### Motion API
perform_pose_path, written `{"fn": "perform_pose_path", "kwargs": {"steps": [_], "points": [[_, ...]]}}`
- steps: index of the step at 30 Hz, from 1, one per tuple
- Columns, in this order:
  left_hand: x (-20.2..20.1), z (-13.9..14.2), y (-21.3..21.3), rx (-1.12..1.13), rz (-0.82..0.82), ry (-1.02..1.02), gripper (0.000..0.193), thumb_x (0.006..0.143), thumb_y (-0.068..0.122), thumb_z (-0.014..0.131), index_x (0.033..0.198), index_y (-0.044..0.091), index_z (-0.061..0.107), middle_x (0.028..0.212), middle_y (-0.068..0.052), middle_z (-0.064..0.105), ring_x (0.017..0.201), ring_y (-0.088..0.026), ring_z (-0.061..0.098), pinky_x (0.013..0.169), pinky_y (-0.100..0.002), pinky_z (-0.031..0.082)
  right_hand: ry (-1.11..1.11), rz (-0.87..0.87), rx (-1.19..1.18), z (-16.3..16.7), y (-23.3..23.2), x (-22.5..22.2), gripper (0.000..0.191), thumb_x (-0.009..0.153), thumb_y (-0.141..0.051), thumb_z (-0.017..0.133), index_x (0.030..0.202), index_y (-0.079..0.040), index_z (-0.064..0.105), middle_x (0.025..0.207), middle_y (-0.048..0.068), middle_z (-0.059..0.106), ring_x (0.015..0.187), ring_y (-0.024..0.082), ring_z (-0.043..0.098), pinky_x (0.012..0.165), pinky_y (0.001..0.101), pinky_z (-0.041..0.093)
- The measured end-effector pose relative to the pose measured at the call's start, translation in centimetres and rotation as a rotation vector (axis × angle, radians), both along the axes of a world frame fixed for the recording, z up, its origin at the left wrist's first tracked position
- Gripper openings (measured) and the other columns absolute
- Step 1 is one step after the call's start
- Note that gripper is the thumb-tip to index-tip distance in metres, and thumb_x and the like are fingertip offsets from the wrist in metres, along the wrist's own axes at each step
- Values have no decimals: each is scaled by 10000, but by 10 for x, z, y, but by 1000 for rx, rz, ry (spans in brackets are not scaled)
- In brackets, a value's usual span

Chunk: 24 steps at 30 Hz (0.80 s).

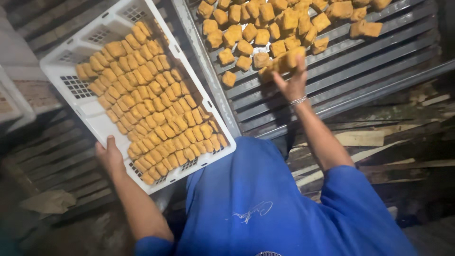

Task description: The person picks up yellow fried food pieces one at a time from a slatted metal rack and arranges them in neat rows inside a white plastic basket, occasionally steadying the basket with the other hand and repositioning pieces already placed.

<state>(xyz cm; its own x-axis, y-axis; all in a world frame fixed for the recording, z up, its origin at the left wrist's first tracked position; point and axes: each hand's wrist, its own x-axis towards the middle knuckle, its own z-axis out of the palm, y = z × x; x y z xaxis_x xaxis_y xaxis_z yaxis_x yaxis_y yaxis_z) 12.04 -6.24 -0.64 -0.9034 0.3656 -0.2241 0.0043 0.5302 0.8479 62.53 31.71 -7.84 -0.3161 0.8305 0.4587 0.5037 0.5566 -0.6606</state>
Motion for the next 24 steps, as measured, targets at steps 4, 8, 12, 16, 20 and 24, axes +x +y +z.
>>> {"fn": "perform_pose_path", "kwargs": {"steps": [4, 8, 12, 16, 20, 24], "points": [[1, 2, 2, -34, -38, 78, 327, 1002, 189, 642, 1202, -68, 610, 1152, -147, 707, 1007, -194, 649, 922, -351, 512, -120, 77, -273, -6, -21, -32, 822, 908, 11, 791, 1547, -325, 398, 1528, 204, 507, 1155, 374, 711, 890, 411, 642], [2, 4, 2, -50, -11, 68, 329, 989, 204, 633, 1215, -35, 634, 1139, -144, 714, 1000, -201, 661, 905, -350, 508, -211, 165, 13, -8, -18, -38, 897, 841, -44, 842, 1533, -296, 329, 1454, 247, 479, 1050, 454, 669, 792, 482, 595], [1, -1, 2, 40, -36, 49, 320, 991, 198, 634, 1216, -29, 633, 1146, -140, 717, 1013, -201, 670, 919, -348, 518, -196, 89, -157, 3, -12, -37, 916, 927, 6, 803, 1614, -252, 254, 1480, 203, 499, 1109, 354, 676, 898, 435, 602], [-2, -8, 1, 65, -30, 74, 311, 990, 171, 630, 1230, -26, 631, 1176, -151, 712, 1038, -206, 669, 938, -356, 517, 496, 35, -679, 42, -14, -59, 1062, 778, -46, 832, 1532, -182, 97, 1388, 158, 470, 1185, 272, 626, 911, 411, 611], [-3, -2, 11, 135, 15, 430, 335, 932, 66, 671, 1248, -30, 617, 1230, -203, 657, 1118, -314, 643, 985, -417, 511, 595, 438, -648, 100, -12, -103, 1074, 863, -35, 870, 1581, -138, 78, 1493, 160, 415, 1387, 250, 536, 1161, 389, 522], [25, 33, 53, 102, -186, 759, 192, 934, 22, 654, 1120, -12, 682, 1216, -208, 684, 1184, -349, 633, 1036, -451, 515, -247, 789, -220, 137, -11, -179, 903, 835, -141, 906, 1517, -192, 317, 1261, 211, 628, 1136, 291, 658, 989, 411, 581]]}}
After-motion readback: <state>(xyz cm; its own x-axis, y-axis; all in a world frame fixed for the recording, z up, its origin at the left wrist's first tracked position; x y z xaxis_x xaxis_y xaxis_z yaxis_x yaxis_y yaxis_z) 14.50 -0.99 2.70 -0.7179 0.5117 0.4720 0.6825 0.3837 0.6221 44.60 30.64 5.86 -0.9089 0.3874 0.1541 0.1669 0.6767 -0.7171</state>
